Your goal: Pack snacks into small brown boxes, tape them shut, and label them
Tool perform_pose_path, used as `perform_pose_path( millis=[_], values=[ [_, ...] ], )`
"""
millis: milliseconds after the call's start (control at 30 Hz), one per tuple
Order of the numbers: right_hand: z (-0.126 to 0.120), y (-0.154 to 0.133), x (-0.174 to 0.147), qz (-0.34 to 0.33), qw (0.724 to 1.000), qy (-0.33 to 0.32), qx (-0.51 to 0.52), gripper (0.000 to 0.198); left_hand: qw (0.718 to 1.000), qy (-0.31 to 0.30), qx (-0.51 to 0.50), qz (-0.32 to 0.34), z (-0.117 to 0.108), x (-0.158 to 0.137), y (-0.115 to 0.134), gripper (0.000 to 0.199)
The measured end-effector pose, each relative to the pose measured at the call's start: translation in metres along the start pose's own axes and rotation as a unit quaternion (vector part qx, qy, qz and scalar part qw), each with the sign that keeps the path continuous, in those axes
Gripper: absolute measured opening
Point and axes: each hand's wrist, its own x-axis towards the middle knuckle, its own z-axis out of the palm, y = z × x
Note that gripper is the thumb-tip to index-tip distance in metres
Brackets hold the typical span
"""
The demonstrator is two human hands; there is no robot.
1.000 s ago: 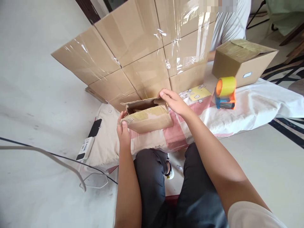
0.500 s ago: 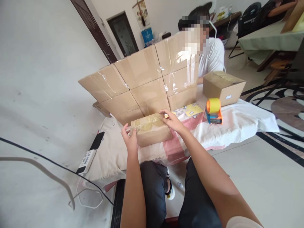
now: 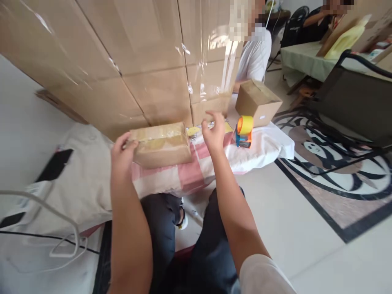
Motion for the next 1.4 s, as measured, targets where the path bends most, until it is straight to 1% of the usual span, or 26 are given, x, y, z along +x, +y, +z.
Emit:
perform_pose_path(
  millis=[33, 67, 133, 200, 233, 267, 300, 367, 400, 433, 500, 600, 700, 800, 900, 967, 1033, 1067, 1100, 1133, 1200, 1267, 1333, 1400],
  values=[
    [-0.014, 0.007, 0.003, -0.019, 0.998, 0.039, -0.049, 0.025, 1.0, 0.007, 0.004, 0.007, 0.001, -0.001, -0.002, 0.041],
    [-0.027, 0.014, 0.006, -0.022, 0.993, 0.076, -0.093, 0.026, 1.0, 0.013, 0.009, 0.016, 0.002, -0.001, -0.004, 0.039],
    [-0.053, 0.032, 0.012, 0.008, 0.977, 0.141, -0.163, 0.034, 0.999, 0.031, 0.013, 0.037, 0.005, 0.002, -0.007, 0.035],
    [-0.074, 0.052, 0.016, 0.054, 0.963, 0.176, -0.199, 0.048, 0.998, 0.043, -0.003, 0.051, 0.008, 0.006, -0.009, 0.036],
    [-0.082, 0.062, 0.018, 0.08, 0.96, 0.177, -0.201, 0.056, 0.997, 0.048, -0.018, 0.05, 0.008, 0.008, -0.01, 0.038],
    [-0.089, 0.071, 0.02, 0.11, 0.961, 0.164, -0.191, 0.06, 0.997, 0.05, -0.032, 0.044, 0.009, 0.009, -0.011, 0.04],
    [-0.096, 0.08, 0.02, 0.14, 0.965, 0.137, -0.172, 0.061, 0.997, 0.05, -0.042, 0.037, 0.009, 0.01, -0.011, 0.043],
    [-0.109, 0.094, 0.02, 0.193, 0.972, 0.072, -0.117, 0.056, 0.997, 0.052, -0.041, 0.033, 0.009, 0.011, -0.013, 0.045],
    [-0.116, 0.099, 0.019, 0.209, 0.972, 0.052, -0.091, 0.053, 0.997, 0.052, -0.036, 0.042, 0.009, 0.011, -0.013, 0.045],
    [-0.123, 0.103, 0.018, 0.219, 0.972, 0.048, -0.069, 0.052, 0.997, 0.05, -0.032, 0.056, 0.008, 0.011, -0.014, 0.044],
    [-0.135, 0.111, 0.017, 0.226, 0.971, 0.07, -0.039, 0.053, 0.995, 0.046, -0.032, 0.082, 0.008, 0.01, -0.015, 0.041],
    [-0.141, 0.119, 0.016, 0.231, 0.968, 0.092, -0.025, 0.052, 0.994, 0.041, -0.036, 0.09, 0.008, 0.008, -0.013, 0.042],
    [-0.129, 0.121, 0.013, 0.229, 0.971, 0.057, -0.032, 0.042, 0.995, 0.041, -0.04, 0.086, 0.007, 0.006, -0.009, 0.042],
    [-0.111, 0.116, 0.009, 0.259, 0.965, 0.019, -0.042, 0.028, 0.996, 0.03, -0.039, 0.074, 0.006, 0.009, -0.006, 0.043],
    [-0.095, 0.109, 0.009, 0.278, 0.956, 0.05, -0.08, 0.023, 0.997, 0.008, -0.032, 0.065, 0.008, 0.012, -0.006, 0.042],
    [-0.084, 0.105, 0.013, 0.259, 0.96, 0.06, -0.084, 0.024, 0.998, 0.017, -0.048, 0.045, 0.012, 0.014, -0.006, 0.038],
    [-0.069, 0.1, 0.017, 0.241, 0.967, 0.067, -0.053, 0.024, 0.997, 0.047, -0.067, 0.012, 0.016, 0.012, -0.005, 0.034],
    [-0.059, 0.096, 0.019, 0.238, 0.968, 0.077, -0.029, 0.025, 0.996, 0.061, -0.072, 0.006, 0.018, 0.011, -0.004, 0.032],
    [-0.049, 0.091, 0.021, 0.236, 0.968, 0.09, -0.006, 0.025, 0.995, 0.064, -0.07, 0.015, 0.019, 0.01, -0.004, 0.032],
    [-0.038, 0.084, 0.023, 0.231, 0.968, 0.101, 0.016, 0.026, 0.996, 0.059, -0.061, 0.036, 0.019, 0.008, -0.004, 0.031],
    [-0.015, 0.069, 0.026, 0.213, 0.97, 0.107, 0.055, 0.025, 0.994, 0.035, -0.032, 0.1, 0.013, 0.006, -0.005, 0.034],
    [0.005, 0.051, 0.026, 0.175, 0.975, 0.101, 0.093, 0.022, 0.985, 0.01, 0.009, 0.173, -0.001, 0.004, -0.003, 0.037],
    [0.021, 0.035, 0.023, 0.125, 0.98, 0.089, 0.124, 0.023, 0.963, -0.001, 0.061, 0.262, -0.021, 0.0, 0.005, 0.038],
    [0.032, 0.021, 0.016, 0.08, 0.984, 0.064, 0.146, 0.024, 0.931, 0.003, 0.114, 0.347, -0.041, -0.009, 0.017, 0.036]
  ],
)
